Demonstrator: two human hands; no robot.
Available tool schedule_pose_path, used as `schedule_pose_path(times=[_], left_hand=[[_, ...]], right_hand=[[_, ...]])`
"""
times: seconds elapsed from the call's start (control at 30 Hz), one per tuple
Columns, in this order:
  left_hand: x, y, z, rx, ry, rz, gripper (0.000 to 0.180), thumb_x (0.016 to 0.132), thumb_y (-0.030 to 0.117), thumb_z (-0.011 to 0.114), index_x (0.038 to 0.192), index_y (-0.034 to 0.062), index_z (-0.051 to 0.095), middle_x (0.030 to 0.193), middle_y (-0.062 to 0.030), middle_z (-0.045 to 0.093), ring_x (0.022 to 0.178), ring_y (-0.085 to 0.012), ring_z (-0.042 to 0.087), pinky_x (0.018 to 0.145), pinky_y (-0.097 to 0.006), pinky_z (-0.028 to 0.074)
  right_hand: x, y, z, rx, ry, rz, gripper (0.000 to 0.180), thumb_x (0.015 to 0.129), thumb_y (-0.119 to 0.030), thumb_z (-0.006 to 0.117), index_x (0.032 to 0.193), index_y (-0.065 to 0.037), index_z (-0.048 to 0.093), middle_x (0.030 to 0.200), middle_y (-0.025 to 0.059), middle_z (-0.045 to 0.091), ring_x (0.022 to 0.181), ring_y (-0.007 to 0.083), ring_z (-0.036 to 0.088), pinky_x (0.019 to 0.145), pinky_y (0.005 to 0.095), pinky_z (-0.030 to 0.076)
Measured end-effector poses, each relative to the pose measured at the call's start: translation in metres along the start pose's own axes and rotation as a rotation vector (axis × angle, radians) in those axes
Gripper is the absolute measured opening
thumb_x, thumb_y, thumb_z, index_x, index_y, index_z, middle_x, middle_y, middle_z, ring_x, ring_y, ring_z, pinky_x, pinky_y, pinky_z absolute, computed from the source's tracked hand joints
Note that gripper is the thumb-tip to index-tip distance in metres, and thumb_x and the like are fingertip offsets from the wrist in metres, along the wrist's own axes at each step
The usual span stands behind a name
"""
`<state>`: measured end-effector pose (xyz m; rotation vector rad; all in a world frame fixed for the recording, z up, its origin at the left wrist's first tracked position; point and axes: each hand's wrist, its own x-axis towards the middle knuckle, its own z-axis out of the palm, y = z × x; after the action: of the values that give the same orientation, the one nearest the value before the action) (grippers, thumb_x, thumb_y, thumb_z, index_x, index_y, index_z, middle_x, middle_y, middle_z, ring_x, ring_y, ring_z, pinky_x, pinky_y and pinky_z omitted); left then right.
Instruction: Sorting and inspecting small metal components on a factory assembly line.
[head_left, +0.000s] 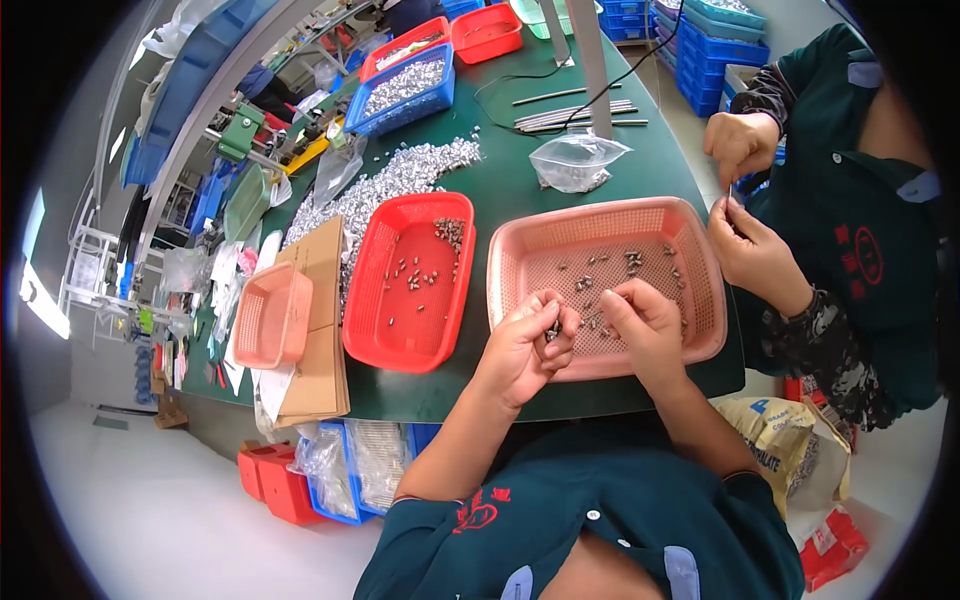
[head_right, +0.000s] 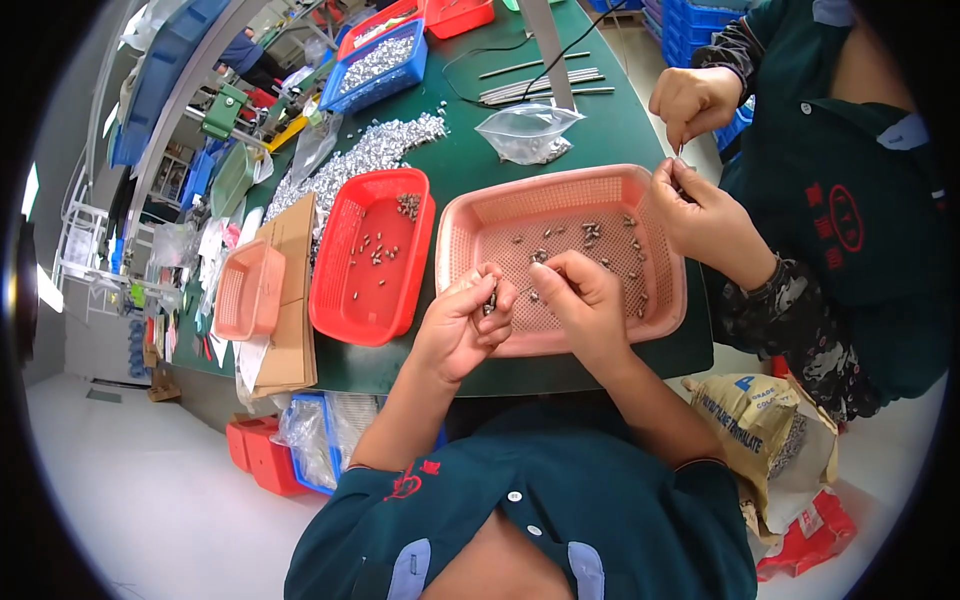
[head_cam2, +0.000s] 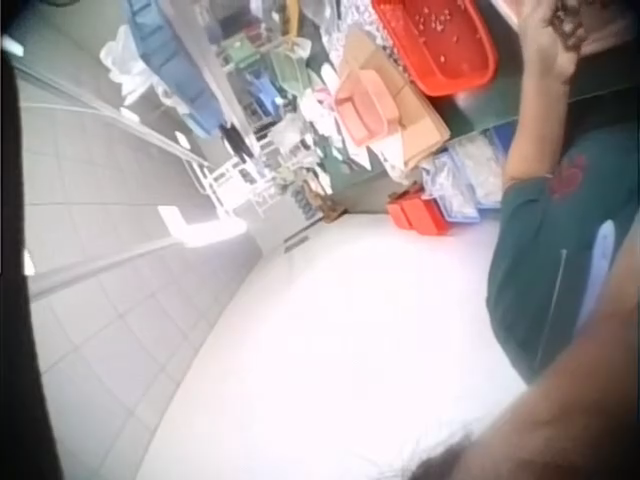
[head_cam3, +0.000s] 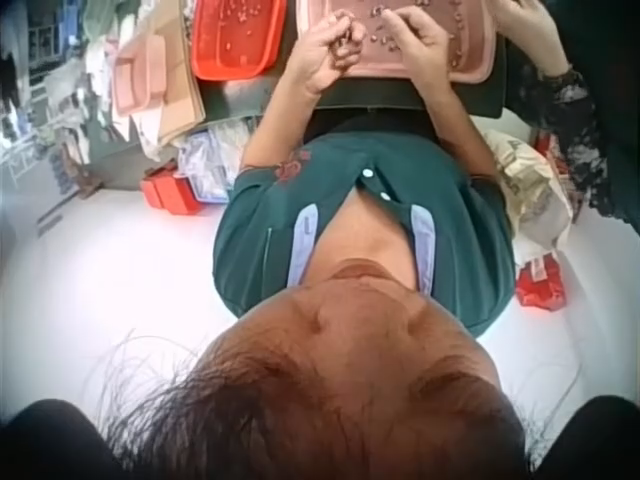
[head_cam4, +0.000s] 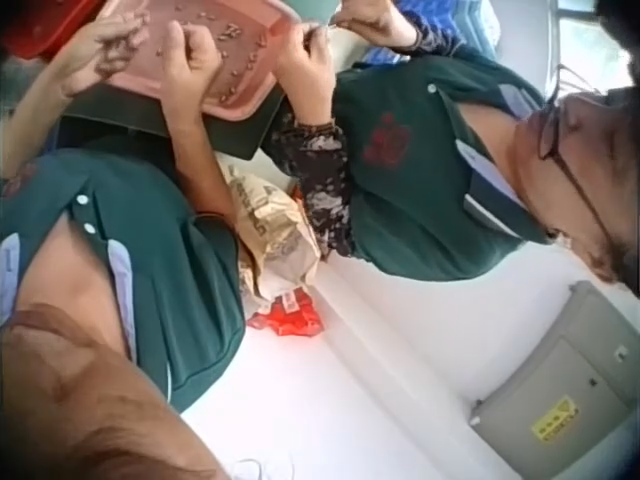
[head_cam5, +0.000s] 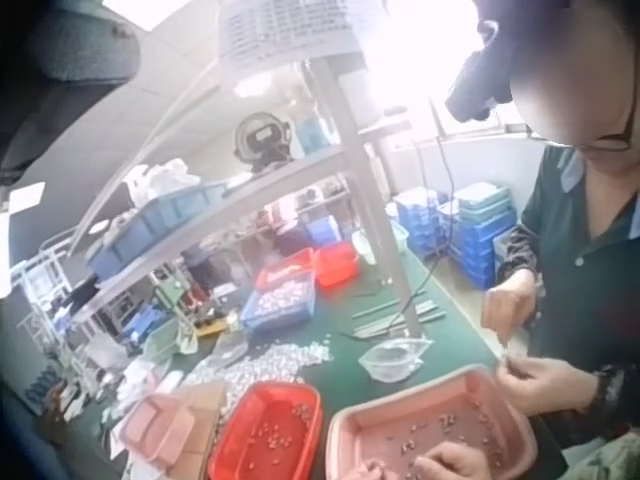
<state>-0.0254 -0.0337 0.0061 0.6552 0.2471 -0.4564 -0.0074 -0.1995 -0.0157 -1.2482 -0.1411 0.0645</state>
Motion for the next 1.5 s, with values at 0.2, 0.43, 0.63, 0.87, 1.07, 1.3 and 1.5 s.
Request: schedule_pose_path(times=[0.2,0.43,0.63,0.87,1.07,1.3,1.5], left_hand=[[0.001,-0.005,-0.008,-0.094,-0.111,-0.058,0.012,0.093,0.018,0.048,0.095,0.0073,0.052,0.08,-0.0063,0.056,0.051,-0.0066,0.038,0.042,-0.018,0.029],[0.002,-0.008,0.001,0.057,0.003,0.006,0.014,0.092,0.013,0.051,0.1,0.0048,0.057,0.084,-0.0054,0.057,0.055,-0.0057,0.041,0.044,-0.017,0.032],[0.0,-0.008,-0.001,0.041,-0.05,0.037,0.013,0.091,0.012,0.052,0.102,0.0057,0.054,0.082,-0.006,0.057,0.054,-0.0057,0.04,0.046,-0.018,0.032],[-0.001,-0.009,0.001,0.026,-0.046,0.044,0.006,0.091,0.012,0.053,0.093,0.0068,0.052,0.078,-0.0068,0.056,0.052,-0.0067,0.039,0.044,-0.018,0.031],[-0.005,-0.01,0.001,0.213,-0.027,0.095,0.008,0.09,0.012,0.053,0.095,0.0047,0.052,0.078,-0.0069,0.054,0.05,-0.0051,0.035,0.043,-0.017,0.027],[-0.002,-0.009,0.011,0.183,-0.043,0.095,0.007,0.09,0.01,0.053,0.093,0.0036,0.052,0.075,-0.0067,0.054,0.048,-0.0044,0.033,0.042,-0.016,0.026],[-0.007,-0.011,0.016,0.281,0.048,0.132,0.009,0.09,0.012,0.053,0.093,0.0038,0.051,0.072,-0.005,0.054,0.047,-0.0043,0.035,0.041,-0.017,0.026]], right_hand=[[0.004,-0.004,0.004,-0.207,-0.011,-0.244,0.008,0.083,-0.004,0.061,0.078,0.001,0.058,0.07,0.0018,0.048,0.066,0.0079,0.046,0.058,0.0217,0.037],[0.003,-0.006,0.007,-0.195,0.014,-0.256,0.009,0.084,-0.005,0.061,0.078,0.001,0.059,0.07,0.0018,0.049,0.064,0.0082,0.045,0.057,0.0222,0.037],[0.004,-0.005,0.007,-0.219,0.021,-0.257,0.008,0.084,-0.005,0.061,0.079,0.001,0.059,0.07,0.0019,0.049,0.064,0.0075,0.045,0.056,0.0215,0.036],[0.002,-0.002,0.008,-0.141,0.0,-0.187,0.009,0.083,-0.004,0.061,0.076,0.001,0.058,0.067,0.0015,0.05,0.061,0.0078,0.046,0.055,0.0224,0.037],[0.006,-0.018,0.003,-0.408,-0.068,-0.294,0.011,0.079,-0.008,0.063,0.074,0.0,0.058,0.064,0.006,0.052,0.057,0.0134,0.05,0.052,0.0263,0.038],[-0.003,-0.005,0.007,-0.337,0.057,-0.341,0.013,0.081,-0.01,0.063,0.073,-0.001,0.058,0.061,0.0048,0.049,0.053,0.0123,0.046,0.049,0.0259,0.035],[-0.002,-0.005,0.008,-0.084,0.049,-0.056,0.011,0.081,-0.006,0.062,0.073,0.0,0.058,0.061,0.0048,0.049,0.055,0.0102,0.045,0.05,0.0242,0.035]])
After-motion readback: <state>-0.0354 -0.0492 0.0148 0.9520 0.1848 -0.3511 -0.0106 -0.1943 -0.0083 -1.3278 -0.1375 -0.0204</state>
